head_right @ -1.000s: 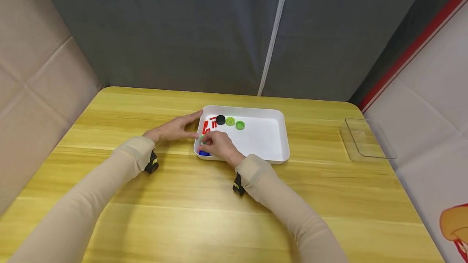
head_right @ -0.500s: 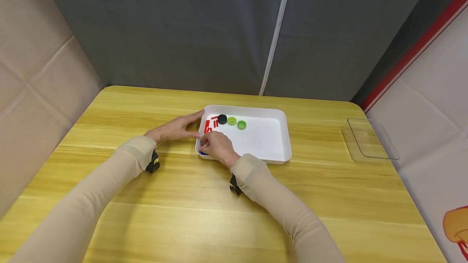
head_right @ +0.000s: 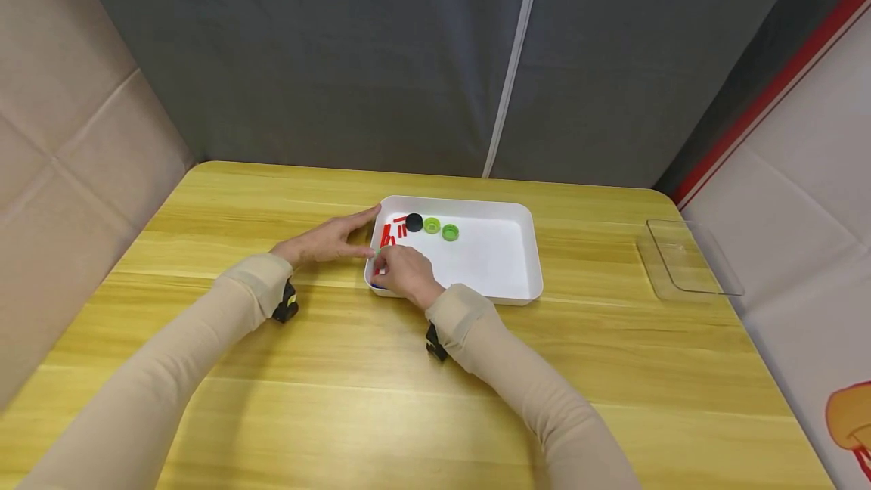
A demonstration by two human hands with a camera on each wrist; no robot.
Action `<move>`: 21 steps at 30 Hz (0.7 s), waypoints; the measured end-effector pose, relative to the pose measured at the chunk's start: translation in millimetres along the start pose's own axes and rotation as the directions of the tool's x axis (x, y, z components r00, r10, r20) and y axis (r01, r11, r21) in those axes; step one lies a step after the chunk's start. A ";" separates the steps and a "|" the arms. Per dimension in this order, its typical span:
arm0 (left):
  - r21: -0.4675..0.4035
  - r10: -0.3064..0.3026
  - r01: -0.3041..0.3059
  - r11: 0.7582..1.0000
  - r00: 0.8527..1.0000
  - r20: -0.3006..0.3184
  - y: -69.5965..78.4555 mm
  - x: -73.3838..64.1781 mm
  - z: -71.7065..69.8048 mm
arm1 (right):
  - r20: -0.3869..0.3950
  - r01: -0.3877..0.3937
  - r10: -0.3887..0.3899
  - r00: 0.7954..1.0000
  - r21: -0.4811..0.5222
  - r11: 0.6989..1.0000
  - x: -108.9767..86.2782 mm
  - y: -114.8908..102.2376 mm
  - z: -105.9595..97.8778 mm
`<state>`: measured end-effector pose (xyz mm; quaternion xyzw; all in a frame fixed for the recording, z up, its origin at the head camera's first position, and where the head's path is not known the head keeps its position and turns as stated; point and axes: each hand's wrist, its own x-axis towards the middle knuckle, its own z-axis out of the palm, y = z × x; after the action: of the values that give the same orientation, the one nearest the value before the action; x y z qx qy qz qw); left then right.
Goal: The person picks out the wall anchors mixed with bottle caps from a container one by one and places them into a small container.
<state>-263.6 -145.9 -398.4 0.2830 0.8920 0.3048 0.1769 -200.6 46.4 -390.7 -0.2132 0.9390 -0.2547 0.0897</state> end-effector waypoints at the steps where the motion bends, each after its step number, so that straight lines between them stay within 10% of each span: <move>1: -0.002 -0.002 0.002 1.000 1.000 0.001 0.2 -0.2 0.1 | 0.006 -0.005 0.005 1.000 0.000 1.000 0.3 -0.1 0.0; 21: -0.030 -0.012 0.012 0.999 1.000 -0.003 0.0 -1.2 1.6 | 0.057 -0.031 0.029 0.998 0.033 0.999 2.6 1.3 -0.6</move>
<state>-261.9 -145.9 -399.4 0.2745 0.8894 0.3173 0.1815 -203.6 46.5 -391.0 -0.2049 0.9347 -0.2628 0.1237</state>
